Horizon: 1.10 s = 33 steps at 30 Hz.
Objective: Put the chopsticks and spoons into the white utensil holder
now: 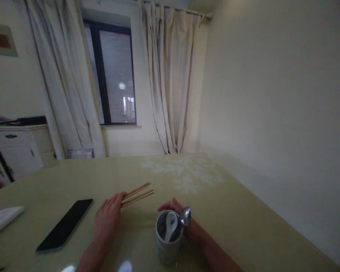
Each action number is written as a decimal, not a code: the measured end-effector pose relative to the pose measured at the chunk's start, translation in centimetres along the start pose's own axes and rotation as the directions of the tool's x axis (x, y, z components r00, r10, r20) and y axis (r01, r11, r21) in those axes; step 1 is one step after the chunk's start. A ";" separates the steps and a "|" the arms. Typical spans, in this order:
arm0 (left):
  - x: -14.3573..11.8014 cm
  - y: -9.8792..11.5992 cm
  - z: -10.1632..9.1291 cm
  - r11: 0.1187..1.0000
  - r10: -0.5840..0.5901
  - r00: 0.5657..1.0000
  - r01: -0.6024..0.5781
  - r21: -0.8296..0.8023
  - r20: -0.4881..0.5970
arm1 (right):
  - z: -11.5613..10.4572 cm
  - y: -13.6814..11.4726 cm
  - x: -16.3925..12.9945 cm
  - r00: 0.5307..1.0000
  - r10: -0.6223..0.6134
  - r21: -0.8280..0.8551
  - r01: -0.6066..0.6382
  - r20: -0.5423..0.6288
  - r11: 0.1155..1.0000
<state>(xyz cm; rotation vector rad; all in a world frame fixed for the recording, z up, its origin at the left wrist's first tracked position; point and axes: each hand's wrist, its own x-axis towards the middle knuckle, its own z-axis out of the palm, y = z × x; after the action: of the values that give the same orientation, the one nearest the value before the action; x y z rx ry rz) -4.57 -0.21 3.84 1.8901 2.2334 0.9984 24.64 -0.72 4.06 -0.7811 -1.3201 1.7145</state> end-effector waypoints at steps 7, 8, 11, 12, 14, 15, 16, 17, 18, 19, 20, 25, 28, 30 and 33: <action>0.0 -1.5 1.8 0.957 -0.042 0.979 -0.019 0.291 0.202 | -0.5 0.8 0.3 1.000 -0.011 0.015 0.010 0.027 1.000; 0.3 -1.8 2.1 0.965 -0.063 0.977 0.008 0.263 0.201 | -0.5 0.8 0.3 0.999 -0.013 0.009 0.012 0.029 1.000; 1.2 -3.0 2.5 0.989 -0.086 0.965 0.053 0.138 0.246 | -0.5 0.8 0.3 1.000 -0.019 -0.014 0.019 0.014 1.000; 1.4 -3.4 2.6 0.995 -0.068 0.961 0.044 0.094 0.269 | -0.5 0.8 0.3 1.000 -0.020 -0.019 0.020 0.007 1.000; 1.7 -3.9 2.8 0.999 0.006 0.955 -0.017 0.034 0.297 | -0.5 0.8 0.4 1.000 -0.025 -0.023 0.025 -0.002 0.999; 1.8 -4.1 2.9 0.998 0.051 0.953 -0.062 0.029 0.300 | -0.5 0.9 0.4 1.000 -0.028 -0.022 0.028 0.000 0.999; 1.8 -4.1 3.0 0.994 0.085 0.951 -0.102 0.042 0.299 | -0.5 0.9 0.5 1.000 -0.031 -0.023 0.031 0.003 0.999; 1.7 -4.0 3.1 0.989 0.107 0.948 -0.133 0.068 0.299 | -0.5 1.0 0.5 0.999 -0.033 -0.023 0.033 0.007 0.999; 1.6 -3.8 3.1 0.983 0.120 0.946 -0.156 0.098 0.303 | -0.6 1.0 0.6 0.999 -0.032 -0.019 0.032 0.008 0.999; 1.4 -3.5 3.2 0.978 0.121 0.944 -0.167 0.127 0.307 | -0.6 1.0 0.6 1.000 -0.027 -0.010 0.027 0.009 1.000; 1.2 -3.1 3.2 0.974 0.114 0.945 -0.167 0.154 0.306 | -0.7 1.1 0.6 1.000 -0.019 0.002 0.019 0.009 1.000; 0.0 -0.7 2.9 0.940 0.002 0.976 -0.077 0.333 0.220 | -0.9 1.3 1.1 1.000 -0.015 0.048 0.015 -0.007 0.999; -0.5 -0.2 2.8 0.926 0.003 0.977 -0.084 0.369 0.215 | -1.1 1.7 1.4 0.999 -0.042 0.067 0.043 -0.027 0.997; -0.4 -0.2 2.7 0.930 0.037 0.973 -0.116 0.350 0.227 | -1.1 1.9 1.5 0.999 -0.041 0.080 0.043 -0.029 0.996; -0.1 -0.4 2.4 0.938 0.072 0.968 -0.148 0.314 0.242 | -1.0 1.8 1.5 0.999 -0.039 0.083 0.040 -0.018 0.996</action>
<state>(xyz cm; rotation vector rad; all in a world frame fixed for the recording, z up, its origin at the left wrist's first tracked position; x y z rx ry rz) -3.82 0.71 1.67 2.1520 2.2908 0.4007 24.38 0.81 2.06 -0.7150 -1.2371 1.7175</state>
